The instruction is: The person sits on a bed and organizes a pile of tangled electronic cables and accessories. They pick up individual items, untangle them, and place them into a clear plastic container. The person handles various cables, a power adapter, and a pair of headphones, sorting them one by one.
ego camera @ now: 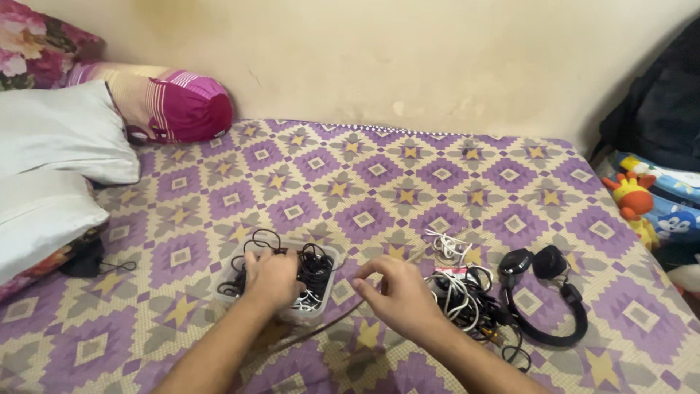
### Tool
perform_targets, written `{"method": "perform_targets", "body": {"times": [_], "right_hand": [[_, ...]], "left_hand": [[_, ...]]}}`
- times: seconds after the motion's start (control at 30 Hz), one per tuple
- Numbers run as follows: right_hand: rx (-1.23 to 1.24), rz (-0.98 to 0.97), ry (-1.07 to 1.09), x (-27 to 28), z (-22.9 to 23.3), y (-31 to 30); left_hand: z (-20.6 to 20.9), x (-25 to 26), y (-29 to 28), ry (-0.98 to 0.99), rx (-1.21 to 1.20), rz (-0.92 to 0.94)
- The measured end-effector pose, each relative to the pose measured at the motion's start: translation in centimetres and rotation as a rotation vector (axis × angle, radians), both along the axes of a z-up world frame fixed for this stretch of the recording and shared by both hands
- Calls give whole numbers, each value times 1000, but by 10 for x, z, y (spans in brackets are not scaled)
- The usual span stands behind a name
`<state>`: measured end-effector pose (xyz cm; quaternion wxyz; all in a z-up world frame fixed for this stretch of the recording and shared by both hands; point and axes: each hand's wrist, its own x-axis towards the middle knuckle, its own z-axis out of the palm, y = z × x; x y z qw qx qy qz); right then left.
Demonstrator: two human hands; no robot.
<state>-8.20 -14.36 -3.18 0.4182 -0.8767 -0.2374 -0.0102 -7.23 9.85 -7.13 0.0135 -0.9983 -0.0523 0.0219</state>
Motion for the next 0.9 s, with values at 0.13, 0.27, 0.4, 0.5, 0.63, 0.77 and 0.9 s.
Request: {"method": "perform_targets", "body": {"times": [0.13, 0.27, 0.4, 0.5, 0.63, 0.77, 0.9], "right_hand": [[10, 76, 15, 5, -6, 6], [54, 52, 71, 20, -21, 20], [-59, 91, 189, 36, -43, 30], [-89, 159, 199, 36, -56, 28], [-63, 199, 259, 34, -54, 21], [-37, 136, 398, 29, -37, 23], [162, 109, 296, 26, -21, 25]], "left_hand": [[28, -6, 0, -5, -80, 10], [37, -5, -6, -97, 46, -26], [10, 5, -15, -114, 113, -322], [-21, 8, -22, -117, 124, -451], [-32, 14, -22, -77, 106, -373], [4, 10, -26, -470, 114, -453], [65, 8, -43, -343, -347, -276]]}}
